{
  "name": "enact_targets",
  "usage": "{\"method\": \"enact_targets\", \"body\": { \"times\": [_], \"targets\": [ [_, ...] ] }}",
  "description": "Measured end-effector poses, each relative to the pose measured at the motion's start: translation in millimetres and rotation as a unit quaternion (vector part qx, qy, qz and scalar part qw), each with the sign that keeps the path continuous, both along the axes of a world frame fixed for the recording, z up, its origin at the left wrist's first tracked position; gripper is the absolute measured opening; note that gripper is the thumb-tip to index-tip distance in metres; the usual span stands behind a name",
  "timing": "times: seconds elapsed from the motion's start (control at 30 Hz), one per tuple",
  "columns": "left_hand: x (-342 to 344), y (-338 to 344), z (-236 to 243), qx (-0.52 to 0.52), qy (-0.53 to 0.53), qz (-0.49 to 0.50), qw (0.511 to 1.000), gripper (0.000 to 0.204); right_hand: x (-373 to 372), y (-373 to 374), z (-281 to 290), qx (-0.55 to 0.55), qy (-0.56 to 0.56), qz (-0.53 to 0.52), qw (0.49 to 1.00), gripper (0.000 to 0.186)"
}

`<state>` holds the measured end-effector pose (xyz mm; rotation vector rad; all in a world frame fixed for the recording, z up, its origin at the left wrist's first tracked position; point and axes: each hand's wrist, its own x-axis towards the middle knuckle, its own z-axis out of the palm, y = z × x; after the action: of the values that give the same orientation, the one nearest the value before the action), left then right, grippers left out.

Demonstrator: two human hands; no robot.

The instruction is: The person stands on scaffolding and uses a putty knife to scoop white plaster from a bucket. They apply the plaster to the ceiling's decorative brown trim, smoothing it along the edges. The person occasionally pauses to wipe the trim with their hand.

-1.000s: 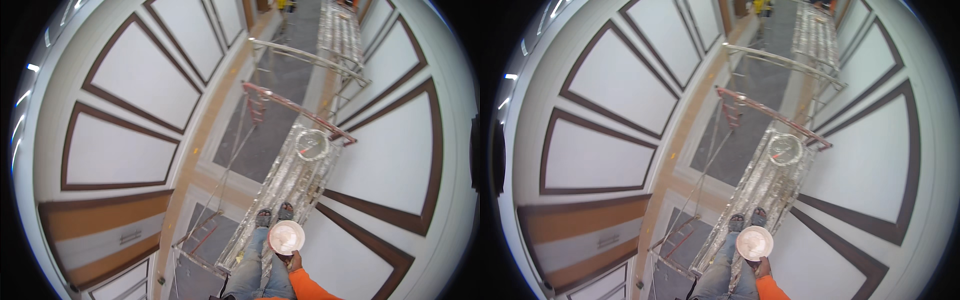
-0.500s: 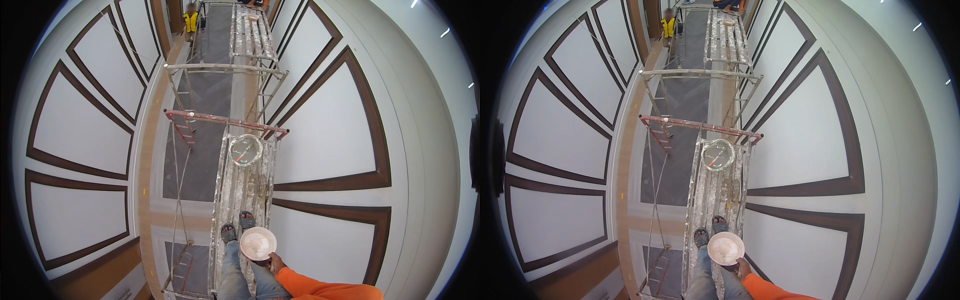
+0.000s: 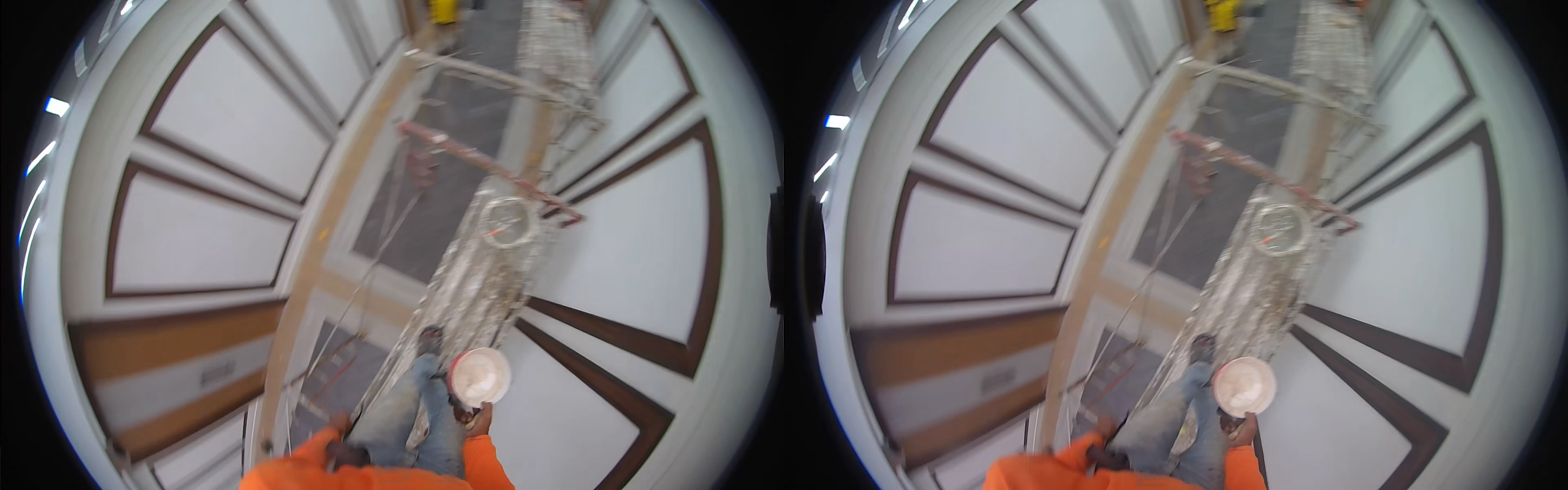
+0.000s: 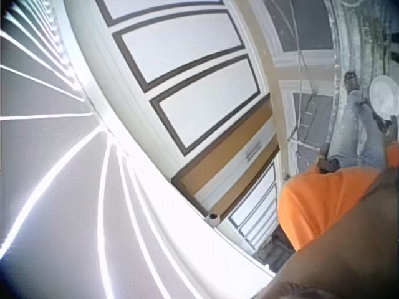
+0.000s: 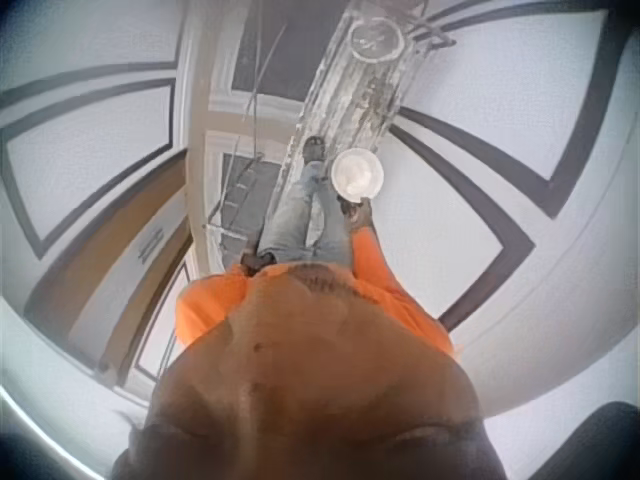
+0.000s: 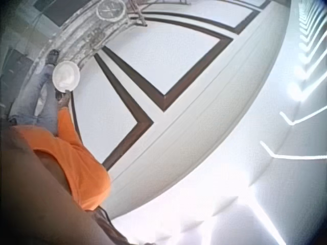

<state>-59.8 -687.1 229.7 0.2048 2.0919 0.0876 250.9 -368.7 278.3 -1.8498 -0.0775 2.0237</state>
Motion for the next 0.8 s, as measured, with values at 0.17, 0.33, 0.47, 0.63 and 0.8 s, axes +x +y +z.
{"method": "enact_targets", "body": {
  "times": [0.17,0.33,0.47,0.63,0.8],
  "targets": [
    [-198.1,-32.2,84.4,0.083,0.318,0.214,0.92,0.079,6.0,-24.7,-8.4,-0.022,0.024,0.018,0.999,0.045],
    [-321.2,116.1,270.7,0.228,0.642,0.095,0.725,0.097,61.1,-49.8,-38.5,-0.051,0.024,-0.007,0.998,0.041],
    [-277.7,231.5,345.0,0.363,0.582,-0.018,0.727,0.099,79.3,-62.3,-26.7,-0.072,-0.038,-0.024,0.996,0.037],
    [-186.1,267.5,251.7,0.44,0.42,-0.161,0.777,0.087,91.4,-66.0,-33.4,-0.065,-0.054,-0.046,0.995,0.038],
    [-50.2,142.6,46.6,0.126,0.029,-0.362,0.923,0.095,129.9,-79.7,-31.8,-0.057,0.039,-0.05,0.996,0.042]
  ]
}}
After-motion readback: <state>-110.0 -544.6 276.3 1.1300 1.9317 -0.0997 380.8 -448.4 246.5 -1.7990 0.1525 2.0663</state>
